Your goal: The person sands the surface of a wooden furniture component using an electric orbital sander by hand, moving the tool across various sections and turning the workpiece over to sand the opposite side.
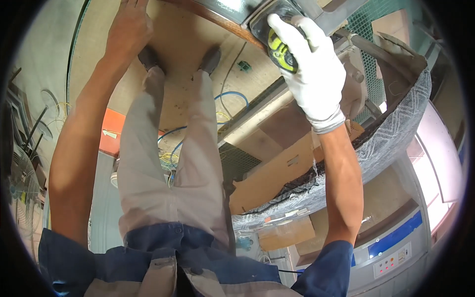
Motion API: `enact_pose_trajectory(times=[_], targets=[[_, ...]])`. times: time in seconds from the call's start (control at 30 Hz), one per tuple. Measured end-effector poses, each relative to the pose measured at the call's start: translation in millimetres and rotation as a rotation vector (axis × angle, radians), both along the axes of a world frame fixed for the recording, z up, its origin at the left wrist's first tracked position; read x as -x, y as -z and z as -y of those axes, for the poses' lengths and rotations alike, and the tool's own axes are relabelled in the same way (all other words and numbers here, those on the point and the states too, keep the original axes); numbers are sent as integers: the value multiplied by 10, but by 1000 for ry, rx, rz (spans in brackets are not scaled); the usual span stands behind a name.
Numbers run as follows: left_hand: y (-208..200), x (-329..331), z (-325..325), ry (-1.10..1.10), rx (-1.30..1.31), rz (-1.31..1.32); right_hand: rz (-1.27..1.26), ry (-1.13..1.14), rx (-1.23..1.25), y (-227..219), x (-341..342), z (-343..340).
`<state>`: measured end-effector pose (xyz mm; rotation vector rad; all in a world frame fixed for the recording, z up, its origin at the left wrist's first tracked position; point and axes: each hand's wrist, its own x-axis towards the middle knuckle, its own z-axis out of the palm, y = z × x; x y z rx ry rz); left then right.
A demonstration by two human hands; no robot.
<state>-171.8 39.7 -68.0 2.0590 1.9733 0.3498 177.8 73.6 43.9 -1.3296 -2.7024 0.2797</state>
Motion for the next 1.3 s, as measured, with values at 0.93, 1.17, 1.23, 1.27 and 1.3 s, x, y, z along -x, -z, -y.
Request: enact_pose_trajectory(times=[0.93,1.17,1.23,1.27,1.3], targets=[[65,23,63,-50,85,58,28,-129,-21,-83,1136,-396],[-112,-74,-32,-105,-36,184,-260,-121,-156,-14,1060,-641],[-293,-97,27,-81,-1,306,-273,114,-9,-177,795,-390],[-350,-197,61,-74,34,467,-210,118,44,-315,624,-315],[-398,-317,87,16,-38,484,-223,160,93,-349,410,-187]])
